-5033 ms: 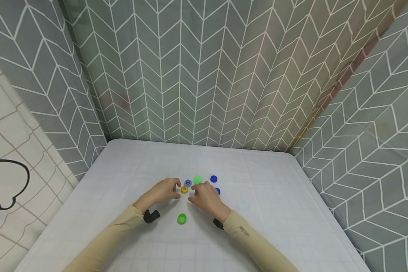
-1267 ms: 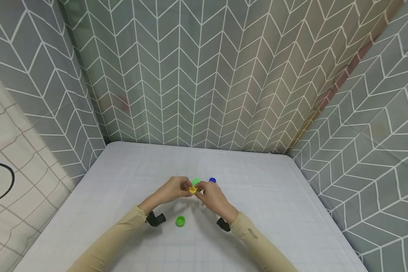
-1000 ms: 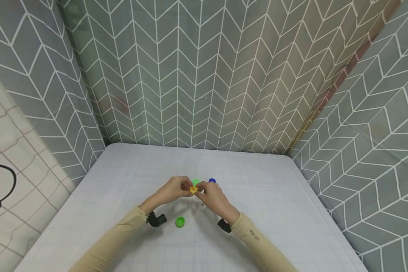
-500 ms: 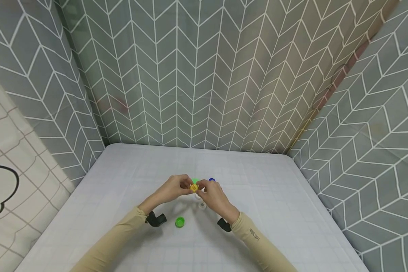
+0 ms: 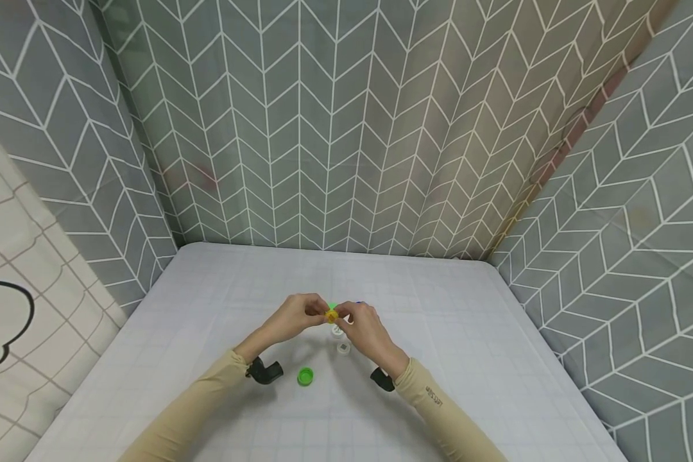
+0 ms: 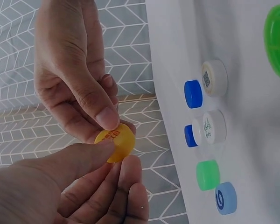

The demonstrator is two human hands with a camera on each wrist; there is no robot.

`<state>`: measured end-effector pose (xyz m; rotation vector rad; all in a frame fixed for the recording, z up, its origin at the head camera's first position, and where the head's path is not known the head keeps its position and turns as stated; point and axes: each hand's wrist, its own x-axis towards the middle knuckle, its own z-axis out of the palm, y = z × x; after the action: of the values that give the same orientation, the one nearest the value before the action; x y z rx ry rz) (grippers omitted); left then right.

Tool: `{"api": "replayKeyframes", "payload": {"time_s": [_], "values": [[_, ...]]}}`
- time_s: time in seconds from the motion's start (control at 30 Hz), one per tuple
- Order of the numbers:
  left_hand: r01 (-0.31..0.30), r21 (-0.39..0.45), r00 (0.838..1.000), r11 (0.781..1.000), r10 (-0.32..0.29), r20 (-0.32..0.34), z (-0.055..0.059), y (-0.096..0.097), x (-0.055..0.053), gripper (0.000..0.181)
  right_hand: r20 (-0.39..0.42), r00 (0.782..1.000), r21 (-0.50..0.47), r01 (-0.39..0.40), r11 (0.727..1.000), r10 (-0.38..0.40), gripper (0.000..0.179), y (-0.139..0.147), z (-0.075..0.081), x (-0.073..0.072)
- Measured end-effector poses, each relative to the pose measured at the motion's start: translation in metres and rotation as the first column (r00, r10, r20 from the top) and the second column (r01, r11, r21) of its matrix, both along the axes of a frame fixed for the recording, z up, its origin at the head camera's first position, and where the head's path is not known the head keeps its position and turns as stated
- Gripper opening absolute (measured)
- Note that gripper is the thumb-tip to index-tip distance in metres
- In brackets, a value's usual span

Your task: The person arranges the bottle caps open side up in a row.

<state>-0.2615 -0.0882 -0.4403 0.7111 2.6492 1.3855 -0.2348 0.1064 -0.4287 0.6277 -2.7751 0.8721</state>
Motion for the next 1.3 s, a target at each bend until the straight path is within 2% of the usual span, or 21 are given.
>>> {"api": "replayKeyframes", "payload": {"time_s": [0.33,0.67,0.83,1.07,1.3], "values": [[0.029,0.039,1.000,0.999,-0.029,0.008,-0.0015,-0.0012,0.0009,0.013,-0.039,0.998,-0.043,-0.044,0.998,0.043,0.011,0.0038,-0.0011,0.0021],[0.020,0.037,0.999,0.999,-0.021,0.042,0.0032,-0.0014,0.0040,0.014,-0.053,0.997,-0.051,-0.066,0.997,0.063,0.012,0.0056,-0.0026,0.0019],[0.024,0.044,0.999,0.999,-0.026,0.033,-0.0001,-0.0016,0.0033,0.022,-0.068,0.995,-0.045,-0.079,0.996,0.076,0.013,0.0051,-0.0035,0.0032],[0.035,0.021,0.999,0.999,-0.035,0.015,-0.0023,-0.0020,0.0031,0.042,-0.085,0.991,-0.034,-0.106,0.994,0.103,0.012,0.0046,-0.0027,0.0060],[0.059,0.008,0.998,0.998,-0.059,-0.002,-0.0014,-0.0014,0.0034,0.030,-0.074,0.993,-0.032,-0.097,0.995,0.095,0.019,0.0044,-0.0013,0.0062]]}}
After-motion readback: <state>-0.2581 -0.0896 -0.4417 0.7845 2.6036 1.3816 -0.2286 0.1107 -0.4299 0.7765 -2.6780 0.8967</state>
